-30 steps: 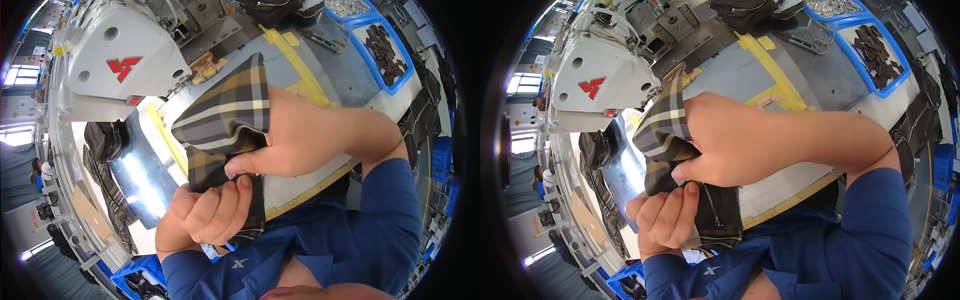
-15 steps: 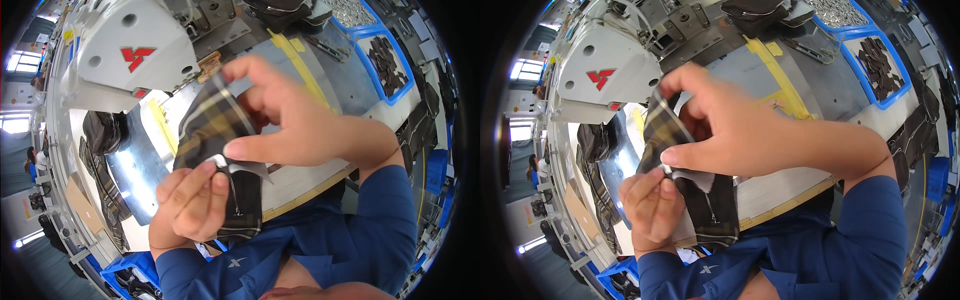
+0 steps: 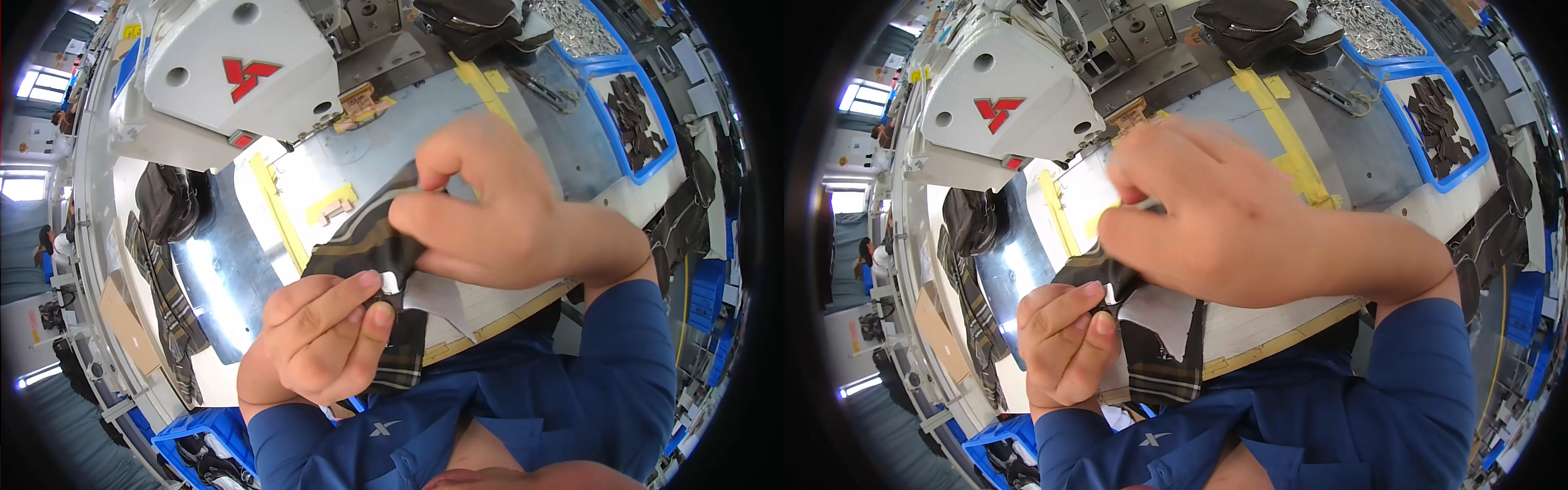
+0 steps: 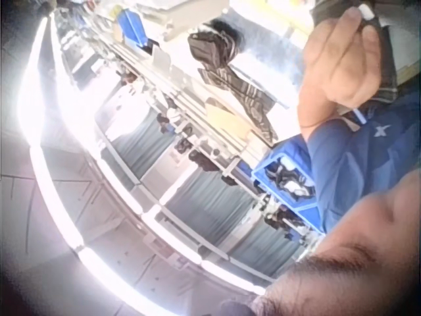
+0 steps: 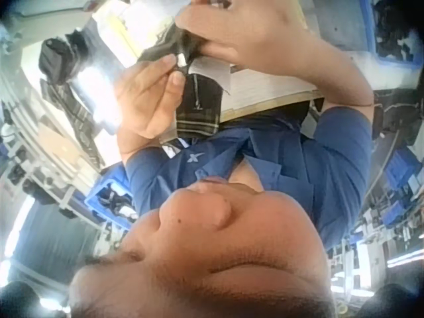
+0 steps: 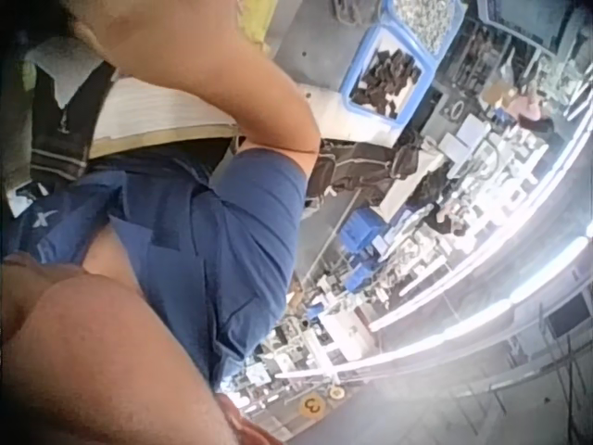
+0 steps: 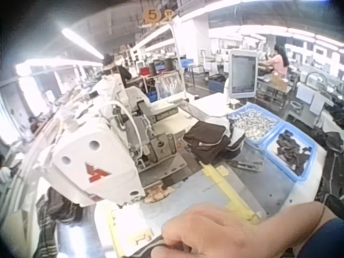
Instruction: The person operates an industrial sewing machine to stitch a zipper onto a black fabric pouch. They align the zipper, guide the pouch under the needle, and sew along the edge. After sewing, they remove the pouch, inspect the seam, and prepare the next pouch for the same process.
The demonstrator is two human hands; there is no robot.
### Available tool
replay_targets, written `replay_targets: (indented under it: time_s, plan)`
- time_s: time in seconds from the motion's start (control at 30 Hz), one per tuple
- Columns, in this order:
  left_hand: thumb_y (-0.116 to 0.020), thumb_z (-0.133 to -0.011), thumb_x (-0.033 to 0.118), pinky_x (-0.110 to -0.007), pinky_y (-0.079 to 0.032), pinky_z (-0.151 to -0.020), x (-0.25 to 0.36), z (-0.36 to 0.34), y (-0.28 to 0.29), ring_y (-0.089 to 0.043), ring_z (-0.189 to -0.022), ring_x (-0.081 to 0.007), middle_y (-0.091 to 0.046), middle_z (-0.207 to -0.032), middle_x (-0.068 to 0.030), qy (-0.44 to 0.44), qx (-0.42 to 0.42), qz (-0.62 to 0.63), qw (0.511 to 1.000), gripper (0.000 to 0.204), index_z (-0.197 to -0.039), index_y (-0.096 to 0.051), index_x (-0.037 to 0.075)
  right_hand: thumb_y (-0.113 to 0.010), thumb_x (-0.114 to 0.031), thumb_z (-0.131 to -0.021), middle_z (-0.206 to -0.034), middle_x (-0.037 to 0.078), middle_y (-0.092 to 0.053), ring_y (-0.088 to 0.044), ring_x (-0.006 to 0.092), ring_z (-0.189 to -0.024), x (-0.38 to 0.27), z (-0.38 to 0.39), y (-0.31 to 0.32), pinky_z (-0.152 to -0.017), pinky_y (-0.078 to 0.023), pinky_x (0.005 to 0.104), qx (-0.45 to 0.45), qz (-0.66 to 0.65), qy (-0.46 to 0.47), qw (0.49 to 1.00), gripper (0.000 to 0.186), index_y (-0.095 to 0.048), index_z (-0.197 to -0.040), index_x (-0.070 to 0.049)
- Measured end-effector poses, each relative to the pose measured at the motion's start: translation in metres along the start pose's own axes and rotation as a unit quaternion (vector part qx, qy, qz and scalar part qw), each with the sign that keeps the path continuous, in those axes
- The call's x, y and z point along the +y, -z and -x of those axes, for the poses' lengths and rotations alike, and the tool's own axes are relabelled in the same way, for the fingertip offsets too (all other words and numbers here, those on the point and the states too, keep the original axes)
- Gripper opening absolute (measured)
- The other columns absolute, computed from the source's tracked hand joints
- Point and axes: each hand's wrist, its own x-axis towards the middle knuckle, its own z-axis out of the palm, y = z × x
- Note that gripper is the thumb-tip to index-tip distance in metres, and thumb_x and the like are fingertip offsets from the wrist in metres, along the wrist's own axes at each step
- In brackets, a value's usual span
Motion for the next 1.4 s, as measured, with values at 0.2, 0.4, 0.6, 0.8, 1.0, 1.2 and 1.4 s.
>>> replay_targets:
  time_s: [0.2,0.4,0.6,0.8,1.0,1.2,1.4]
  plan:
    - [-0.08,-0.076,-0.011,-0.034,-0.057,-0.077,-0.005,0.002,-0.013,-0.073,-0.092,-0.0268,-0.062,-0.092,-0.0038,-0.087,0.061,-0.006,0.994,0.021,-0.084,-0.07,0.006,-0.073,-0.011,-0.081,-0.094,0.009,-0.074,-0.066,0.0229,-0.08,0.009,0.007,-0.006,-0.068,-0.047,0.0353,0.016,0.019,0.202,0.979,0.016,-0.077,-0.095,-0.004]
    - [-0.08,-0.075,-0.013,-0.035,-0.059,-0.073,-0.001,0.004,-0.011,-0.072,-0.09,-0.0265,-0.074,-0.098,-0.0124,-0.036,0.036,0.072,0.996,0.024,-0.08,-0.067,0.006,-0.077,-0.01,-0.079,-0.095,0.009,-0.073,-0.066,0.022,-0.08,0.012,0.011,-0.018,-0.064,-0.047,0.033,0.048,-0.021,0.201,0.978,0.018,-0.077,-0.095,-0.003]
    - [-0.08,-0.076,-0.015,-0.039,-0.061,-0.071,-0.003,-0.009,0.006,-0.072,-0.088,-0.0318,-0.073,-0.101,-0.0187,0.039,-0.001,0.062,0.997,0.023,-0.09,-0.068,-0.001,-0.08,-0.012,-0.079,-0.102,0.009,-0.072,-0.066,0.0244,-0.081,0.009,-0.002,0.004,-0.064,-0.048,0.033,-0.057,-0.169,0.087,0.98,0.026,-0.076,-0.103,-0.001]
    - [-0.08,-0.078,-0.014,-0.042,-0.062,-0.072,-0.01,-0.002,-0.004,-0.071,-0.087,-0.0342,-0.069,-0.104,-0.0189,0.029,0.045,0.082,0.995,0.024,-0.095,-0.068,-0.002,-0.075,-0.013,-0.081,-0.093,0.008,-0.069,-0.067,0.027,-0.085,0.007,0.008,-0.016,-0.071,-0.051,0.0373,0.017,-0.094,0.118,0.988,0.02,-0.071,-0.096,-0.001]
    - [-0.091,-0.075,0.017,-0.038,-0.059,-0.07,-0.016,-0.008,0.021,-0.072,-0.089,-0.0309,-0.067,-0.097,-0.0131,0.11,0.113,0.095,0.983,0.031,-0.096,-0.073,0.004,-0.077,-0.01,-0.081,-0.09,0.009,-0.071,-0.066,0.023,-0.08,0.009,0.006,-0.008,-0.063,-0.047,0.0344,0.042,-0.083,0.183,0.979,0.013,-0.075,-0.091,-0.001]
    - [-0.087,-0.071,0.009,-0.033,-0.058,-0.068,-0.014,-0.013,0.031,-0.075,-0.081,-0.0272,-0.076,-0.096,-0.0204,0.225,0.108,0.255,0.934,0.017,-0.086,-0.079,0.003,-0.076,-0.006,-0.081,-0.087,0.008,-0.071,-0.065,0.0208,-0.076,0.004,0.005,-0.014,-0.061,-0.045,0.0333,0.065,-0.099,0.208,0.971,0.008,-0.076,-0.088,-0.002]
    - [-0.087,-0.065,0.003,-0.032,-0.058,-0.065,-0.011,-0.014,0.023,-0.073,-0.078,-0.0244,-0.075,-0.095,-0.0123,0.146,0.114,0.167,0.968,0.018,-0.082,-0.08,0.005,-0.076,-0.005,-0.082,-0.086,0.007,-0.072,-0.065,0.0206,-0.075,-0.001,0.006,-0.017,-0.063,-0.045,0.0327,0.074,-0.111,0.201,0.97,0.004,-0.075,-0.085,-0.003]
